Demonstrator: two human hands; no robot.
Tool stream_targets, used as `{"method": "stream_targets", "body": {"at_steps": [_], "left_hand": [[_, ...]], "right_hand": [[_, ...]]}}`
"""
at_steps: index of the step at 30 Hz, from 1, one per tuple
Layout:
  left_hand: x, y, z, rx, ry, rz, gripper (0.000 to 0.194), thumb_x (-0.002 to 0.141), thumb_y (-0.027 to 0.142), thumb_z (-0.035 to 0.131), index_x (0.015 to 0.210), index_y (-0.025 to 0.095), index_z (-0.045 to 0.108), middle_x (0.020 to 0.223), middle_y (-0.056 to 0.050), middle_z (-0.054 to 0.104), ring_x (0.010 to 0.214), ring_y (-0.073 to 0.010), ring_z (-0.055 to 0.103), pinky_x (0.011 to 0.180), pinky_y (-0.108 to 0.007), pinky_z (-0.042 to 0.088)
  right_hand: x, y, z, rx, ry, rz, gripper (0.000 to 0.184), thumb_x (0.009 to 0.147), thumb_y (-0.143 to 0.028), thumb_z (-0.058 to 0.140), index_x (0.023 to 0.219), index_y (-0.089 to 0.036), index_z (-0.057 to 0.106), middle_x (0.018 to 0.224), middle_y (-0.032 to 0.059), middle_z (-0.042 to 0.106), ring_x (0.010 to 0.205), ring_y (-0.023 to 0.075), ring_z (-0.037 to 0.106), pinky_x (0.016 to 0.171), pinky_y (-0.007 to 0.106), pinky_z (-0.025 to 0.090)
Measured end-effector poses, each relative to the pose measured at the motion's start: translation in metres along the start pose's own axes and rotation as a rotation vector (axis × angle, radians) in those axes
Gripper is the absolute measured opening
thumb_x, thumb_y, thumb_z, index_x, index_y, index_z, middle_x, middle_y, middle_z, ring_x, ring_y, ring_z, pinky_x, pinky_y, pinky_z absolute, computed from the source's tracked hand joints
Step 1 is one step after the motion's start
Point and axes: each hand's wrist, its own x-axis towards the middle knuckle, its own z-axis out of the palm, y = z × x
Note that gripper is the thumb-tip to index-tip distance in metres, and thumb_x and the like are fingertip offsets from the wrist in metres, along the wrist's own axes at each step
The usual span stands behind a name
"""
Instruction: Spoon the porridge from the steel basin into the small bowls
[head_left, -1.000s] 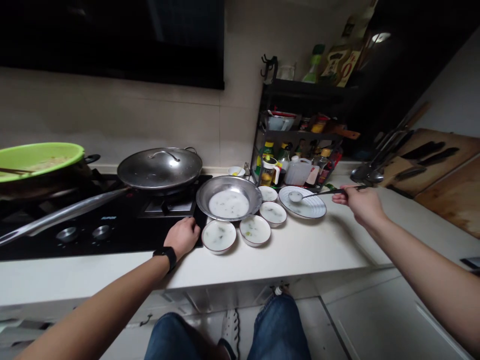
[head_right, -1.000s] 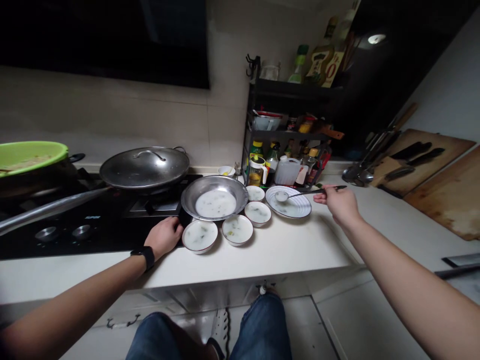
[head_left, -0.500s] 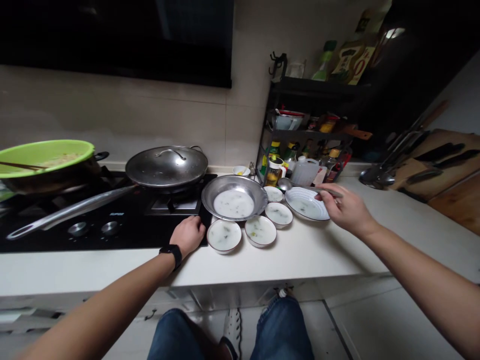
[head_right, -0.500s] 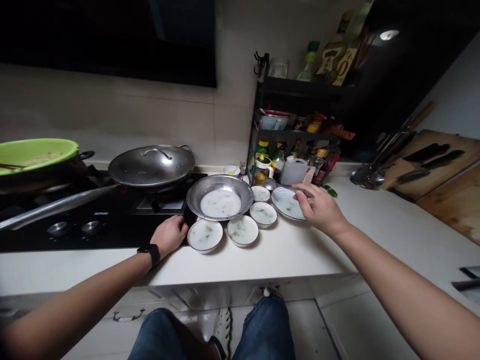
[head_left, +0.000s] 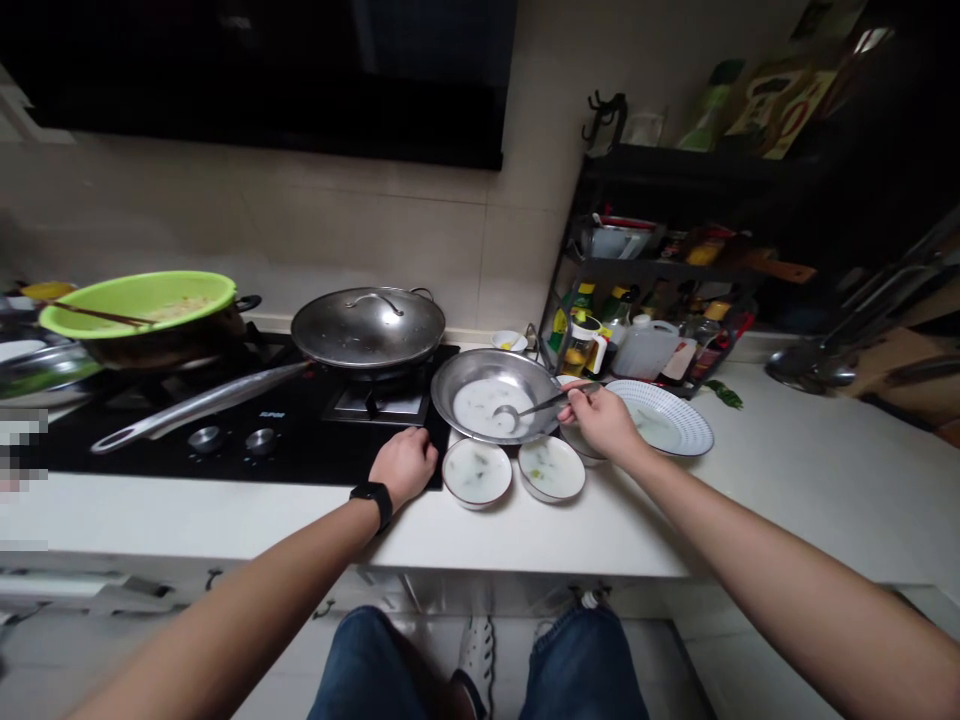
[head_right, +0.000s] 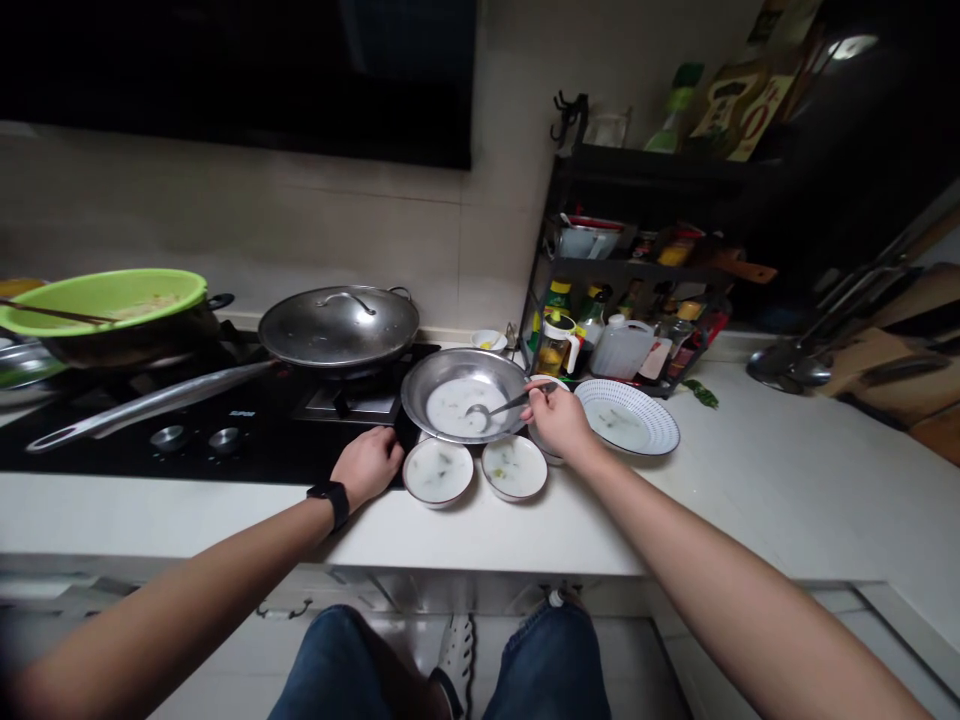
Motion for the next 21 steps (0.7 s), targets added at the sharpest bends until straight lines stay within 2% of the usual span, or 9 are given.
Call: {"method": "stream_targets", "body": {"at_steps": [3,5,11,16,21], "left_hand": [[0.000,0.000,0.001,-0.006,0.005,0.000,0.020,0.098,0.024,0.048,0.087,0.021,0.064,0.100,-0.010,0.072,0.097,-0.0240,0.067,0.087,-0.036,0.049],[0.000,-0.001,0.001,-0.009,0.014,0.007,0.020,0.098,0.025,0.047,0.086,0.022,0.064,0.099,-0.010,0.072,0.096,-0.0241,0.067,0.086,-0.036,0.049],[-0.001,-0.002,0.002,0.005,0.032,0.027,0.021,0.098,0.025,0.046,0.085,0.022,0.062,0.097,-0.010,0.071,0.096,-0.0246,0.067,0.086,-0.036,0.049],[0.000,-0.003,0.002,0.021,0.029,0.033,0.020,0.097,0.026,0.046,0.082,0.023,0.059,0.095,-0.009,0.070,0.093,-0.0246,0.066,0.082,-0.036,0.048],[0.001,-0.003,0.002,0.028,0.027,0.037,0.020,0.097,0.027,0.045,0.082,0.023,0.058,0.096,-0.009,0.071,0.093,-0.0249,0.066,0.081,-0.036,0.047]], "right_hand": [[0.002,0.000,0.010,0.205,0.088,0.255,0.014,0.097,-0.011,0.057,0.086,-0.017,0.063,0.053,0.0013,0.066,0.048,0.0157,0.066,0.052,0.024,0.059],[0.003,0.000,0.014,0.317,0.106,0.341,0.015,0.096,-0.008,0.056,0.084,-0.016,0.062,0.052,0.0035,0.066,0.048,0.0154,0.067,0.051,0.023,0.060],[0.003,-0.011,0.003,0.398,0.123,0.342,0.019,0.098,-0.004,0.050,0.087,-0.013,0.062,0.056,0.0067,0.068,0.050,0.0141,0.069,0.053,0.021,0.061],[0.004,-0.029,-0.031,0.395,0.196,0.294,0.019,0.099,-0.005,0.048,0.090,-0.011,0.063,0.059,0.0087,0.070,0.051,0.0135,0.069,0.053,0.020,0.061],[0.003,-0.036,-0.090,0.379,0.324,0.259,0.019,0.098,-0.006,0.048,0.090,-0.011,0.064,0.058,0.0078,0.068,0.050,0.0139,0.069,0.056,0.021,0.062]]}}
